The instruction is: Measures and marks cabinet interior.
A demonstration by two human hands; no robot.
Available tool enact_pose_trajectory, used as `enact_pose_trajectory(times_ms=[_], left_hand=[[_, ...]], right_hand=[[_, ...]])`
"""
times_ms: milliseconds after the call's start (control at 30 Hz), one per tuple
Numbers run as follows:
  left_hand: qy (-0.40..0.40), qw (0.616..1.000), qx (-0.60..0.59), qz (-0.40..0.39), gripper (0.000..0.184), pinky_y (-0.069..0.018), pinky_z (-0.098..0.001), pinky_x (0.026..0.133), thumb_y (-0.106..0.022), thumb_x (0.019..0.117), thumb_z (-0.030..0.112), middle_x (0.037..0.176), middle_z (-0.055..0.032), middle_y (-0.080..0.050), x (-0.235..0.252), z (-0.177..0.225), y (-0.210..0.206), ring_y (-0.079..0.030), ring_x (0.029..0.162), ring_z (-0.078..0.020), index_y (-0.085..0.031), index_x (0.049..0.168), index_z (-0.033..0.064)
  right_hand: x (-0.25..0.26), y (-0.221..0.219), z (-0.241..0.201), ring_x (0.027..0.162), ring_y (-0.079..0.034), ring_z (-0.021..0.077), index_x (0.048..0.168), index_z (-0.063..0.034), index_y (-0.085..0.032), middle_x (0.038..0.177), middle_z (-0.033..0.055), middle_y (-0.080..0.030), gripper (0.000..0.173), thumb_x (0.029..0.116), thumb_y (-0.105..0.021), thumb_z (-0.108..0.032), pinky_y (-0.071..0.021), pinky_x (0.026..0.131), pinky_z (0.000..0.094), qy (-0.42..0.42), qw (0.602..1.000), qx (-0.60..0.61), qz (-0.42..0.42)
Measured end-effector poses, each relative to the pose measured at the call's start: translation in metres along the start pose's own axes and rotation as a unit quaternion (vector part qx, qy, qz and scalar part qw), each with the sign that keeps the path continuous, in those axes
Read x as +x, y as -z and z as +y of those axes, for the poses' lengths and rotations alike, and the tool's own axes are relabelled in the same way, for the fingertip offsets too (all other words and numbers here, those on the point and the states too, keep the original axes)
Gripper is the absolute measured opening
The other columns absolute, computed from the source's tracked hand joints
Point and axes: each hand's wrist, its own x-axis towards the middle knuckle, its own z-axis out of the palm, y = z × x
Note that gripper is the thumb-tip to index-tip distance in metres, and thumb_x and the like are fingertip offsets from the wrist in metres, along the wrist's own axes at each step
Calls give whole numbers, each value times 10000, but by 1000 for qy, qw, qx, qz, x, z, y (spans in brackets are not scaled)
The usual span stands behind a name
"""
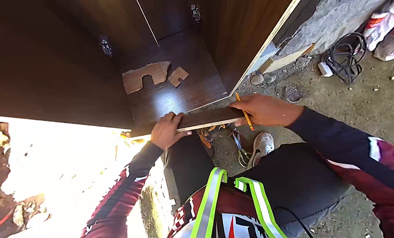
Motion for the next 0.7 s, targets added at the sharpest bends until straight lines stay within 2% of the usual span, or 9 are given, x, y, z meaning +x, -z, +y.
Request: enact_pose_trajectory(times_ms=[67, 200, 267, 367, 433, 500, 600, 700], left_hand=[[29, 998, 37, 29, 943, -506, -576, 970, -582, 829, 824, 1239, -171, -637, 3, -19, -8, -616, 1158, -365, -560, 1458, 123], [42, 991, 80, 98, 992, -483, -601, 949, -580, 810, 845, 1248, -194, -611, 16, -46, -30, -595, 1143, -402, -524, 1467, 105], [42, 990, 90, 97, 972, -462, -606, 972, -663, 797, 793, 1253, -200, -596, 28, -49, -33, -575, 1168, -409, -517, 1463, 100], [32, 990, 100, 96, 929, -458, -585, 973, -693, 805, 753, 1231, -183, -602, 29, -47, -32, -577, 1160, -390, -528, 1457, 112], [27, 988, 88, 125, 905, -461, -580, 977, -692, 816, 740, 1241, -172, -605, 16, -42, -24, -576, 1166, -384, -534, 1456, 120], [29, 984, 68, 164, 927, -454, -579, 994, -660, 814, 772, 1273, -171, -611, 9, -37, -12, -578, 1186, -381, -534, 1460, 119], [21, 978, 14, 208, 1003, -449, -601, 1014, -604, 832, 798, 1300, -225, -604, 15, -46, 0, -579, 1202, -418, -473, 1519, 80], [-3, 979, -6, 204, 930, -446, -603, 1013, -588, 857, 781, 1325, -217, -595, 39, -68, 9, -571, 1218, -414, -470, 1535, 155]], right_hand=[[32, -16, 6, 1238, -607, 355, 1425, -119, -589, 1309, 161, -654, 609, 930, -753, -432, -477, 1059, 554, 27, 999, -4, 21], [91, -41, 20, 1271, -573, 411, 1486, -131, -518, 1356, 213, -607, 710, 860, -835, -238, -451, 1084, 584, 18, 997, -50, 50], [104, -47, 28, 1333, -541, 395, 1551, -157, -444, 1430, 210, -565, 834, 823, -850, -183, -424, 1123, 565, 18, 998, -56, 35], [101, -50, 19, 1313, -551, 394, 1555, -147, -437, 1400, 213, -578, 856, 791, -821, -109, -450, 1096, 563, 11, 996, -79, 43], [88, -34, 3, 1256, -578, 395, 1536, -148, -465, 1341, 205, -611, 847, 768, -817, -93, -469, 1041, 568, 11, 993, -100, 62], [69, 1, -15, 1187, -608, 383, 1509, -160, -502, 1268, 179, -646, 822, 752, -817, -102, -478, 989, 568, 26, 986, -134, 98], [55, 51, -44, 1161, -612, 367, 1469, -151, -539, 1215, 148, -668, 724, 788, -778, -93, -429, 1031, 579, 62, 970, -184, 146], [72, 65, -50, 1207, -592, 354, 1455, -163, -547, 1241, 133, -655, 694, 808, -785, -82, -378, 1085, 595, 32, 973, -190, 127]])
